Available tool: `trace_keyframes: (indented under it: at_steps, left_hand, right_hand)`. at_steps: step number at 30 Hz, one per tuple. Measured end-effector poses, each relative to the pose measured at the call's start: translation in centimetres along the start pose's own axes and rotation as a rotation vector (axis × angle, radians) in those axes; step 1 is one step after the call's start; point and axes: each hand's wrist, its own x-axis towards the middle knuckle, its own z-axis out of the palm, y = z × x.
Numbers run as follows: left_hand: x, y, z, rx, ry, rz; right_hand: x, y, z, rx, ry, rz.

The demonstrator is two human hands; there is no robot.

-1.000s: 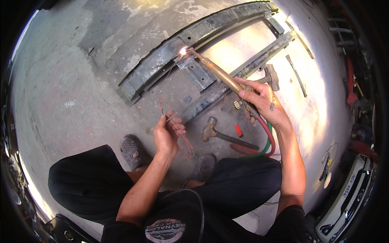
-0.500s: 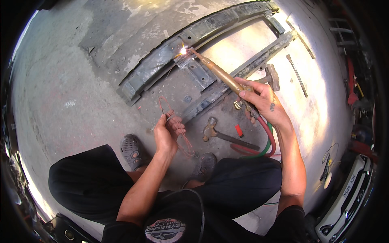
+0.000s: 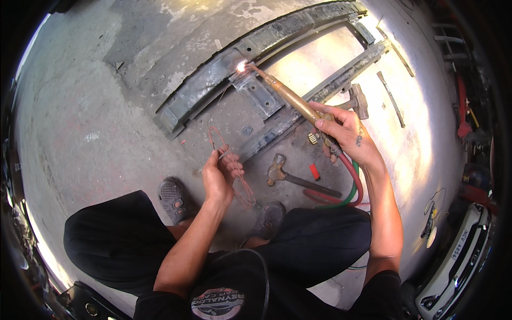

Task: The person uses a welding torch to join metal pieces on the floor, feeding a thin wire into the molten pool while seated.

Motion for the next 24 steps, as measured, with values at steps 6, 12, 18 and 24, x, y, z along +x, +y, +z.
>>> trace_keyframes:
  at_steps: [6, 12, 18, 24]
  left_hand:
    - [-0.05, 0.08, 0.02, -0.006, -0.011, -0.002]
    - [0.01, 0.11, 0.01, 0.001, -0.011, -0.001]
    - [-0.16, 0.09, 0.09, 0.016, -0.001, -0.004]
    - [-0.23, 0.16, 0.13, 0.015, 0.006, 0.002]
  right_hand:
    - [0.01, -0.06, 0.01, -0.012, -0.001, -0.008]
    - [0.05, -0.02, 0.03, -0.003, -0.004, -0.008]
    - [0.03, -0.10, 0.12, 0.008, -0.003, -0.009]
    - [0.07, -0.03, 0.06, -0.002, 0.000, -0.007]
